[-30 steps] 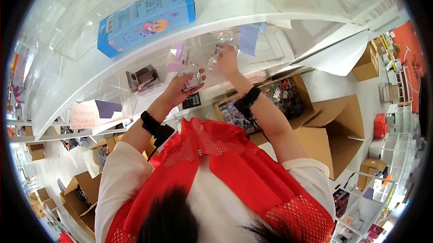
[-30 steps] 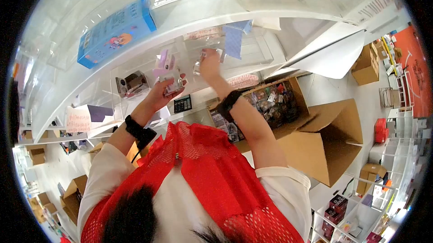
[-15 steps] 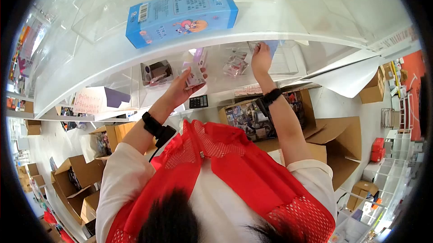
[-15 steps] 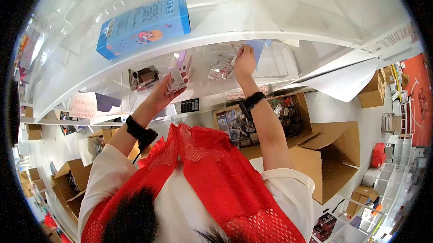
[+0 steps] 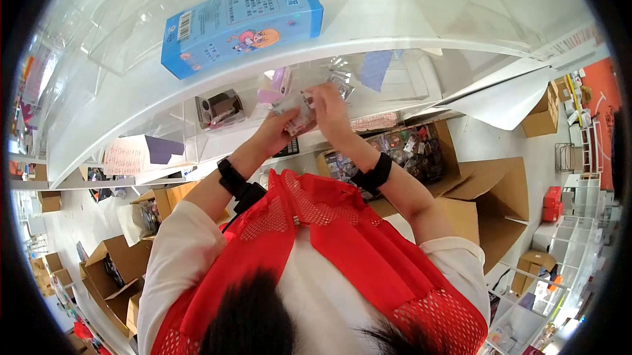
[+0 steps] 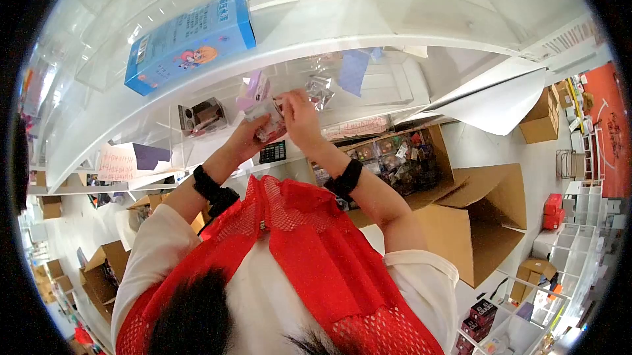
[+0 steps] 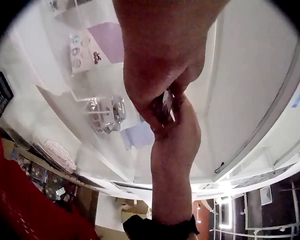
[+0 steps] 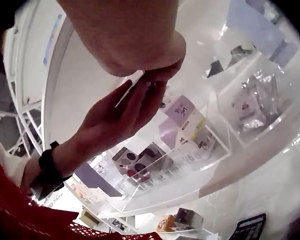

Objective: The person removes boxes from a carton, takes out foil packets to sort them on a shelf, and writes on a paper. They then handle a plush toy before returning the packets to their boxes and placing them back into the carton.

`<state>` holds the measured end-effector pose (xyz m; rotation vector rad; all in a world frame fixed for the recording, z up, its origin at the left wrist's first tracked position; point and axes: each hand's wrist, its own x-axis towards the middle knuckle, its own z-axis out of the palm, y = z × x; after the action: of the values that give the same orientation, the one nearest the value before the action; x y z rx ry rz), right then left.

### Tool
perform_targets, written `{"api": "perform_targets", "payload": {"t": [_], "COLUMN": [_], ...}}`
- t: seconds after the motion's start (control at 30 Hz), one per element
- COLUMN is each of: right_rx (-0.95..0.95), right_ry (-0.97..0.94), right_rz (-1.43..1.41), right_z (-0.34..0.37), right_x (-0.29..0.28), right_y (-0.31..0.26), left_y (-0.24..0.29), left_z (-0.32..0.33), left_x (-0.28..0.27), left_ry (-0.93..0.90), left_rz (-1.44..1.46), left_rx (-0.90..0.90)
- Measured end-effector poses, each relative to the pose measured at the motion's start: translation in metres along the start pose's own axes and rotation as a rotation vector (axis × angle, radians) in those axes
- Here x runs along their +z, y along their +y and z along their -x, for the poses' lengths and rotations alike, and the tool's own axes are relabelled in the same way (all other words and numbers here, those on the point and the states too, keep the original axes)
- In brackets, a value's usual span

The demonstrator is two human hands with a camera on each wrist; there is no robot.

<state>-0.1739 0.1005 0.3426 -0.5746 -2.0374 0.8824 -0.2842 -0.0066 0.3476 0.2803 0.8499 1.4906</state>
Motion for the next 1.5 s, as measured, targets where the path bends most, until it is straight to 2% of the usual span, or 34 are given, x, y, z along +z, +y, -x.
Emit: {"api": "perform_targets", "payload": {"t": [0.07,0.17,0.27,0.37,0.47,0.57,0.67,0.8,0.9,0.97,1.07,1.2,1.37,1.5], "right_rx": [0.066,0.282,0.538,0.509,0.631,0.653,0.705,0.718,0.690,0.667,0.582,0.510,0.559,0.640], "right_ry": [0.106,-0.138,-0.360,-0.443,-0.293,-0.141,-0.077,-0.092,-0.118,-0.126,-0.032,-0.045,0.032,0.061], "right_rz": [-0.023,0.437,0.590,0.683,0.331,-0.036,-0.411,-0.521,-0.568,-0.574,-0.623,-0.635,-0.775,-0.731], "right_z": [-0.002,-0.001,-0.009,-0.014,-0.021,-0.022,-0.023,-0.022,-0.024,-0.026,-0.026,-0.030,-0.031,-0.030], "right_x": [-0.005,-0.016,-0.016,-0.010,-0.010,-0.020,-0.038,-0.054,-0.068,-0.073,-0.073,-0.082,-0.075,-0.063], "right_y": [0.026,0.089,0.093,0.099,0.122,0.135,0.099,0.062,0.034,0.021,0.012,-0.014,-0.019,-0.042], "left_y": [0.012,0.018,0.018,0.014,0.021,0.027,0.027,0.027,0.028,0.029,0.030,0.030,0.024,0.025], "left_z": [0.006,0.010,0.010,0.010,0.015,0.020,0.021,0.019,0.017,0.016,0.016,0.010,0.007,0.009], "left_x": [0.007,-0.001,-0.014,-0.020,-0.012,-0.008,-0.010,-0.012,-0.008,-0.002,0.011,0.009,0.008,0.022], "left_ry": [0.052,0.123,0.144,0.129,0.170,0.168,0.072,-0.047,-0.113,-0.109,-0.146,-0.172,-0.004,0.102], "left_rz": [0.060,0.082,0.072,0.072,0.085,0.142,0.246,0.275,0.195,0.169,0.122,0.089,0.093,0.105], "left_rx": [-0.002,-0.004,-0.027,-0.031,-0.007,0.023,0.056,0.063,0.052,0.058,0.123,0.147,0.157,0.131]}}
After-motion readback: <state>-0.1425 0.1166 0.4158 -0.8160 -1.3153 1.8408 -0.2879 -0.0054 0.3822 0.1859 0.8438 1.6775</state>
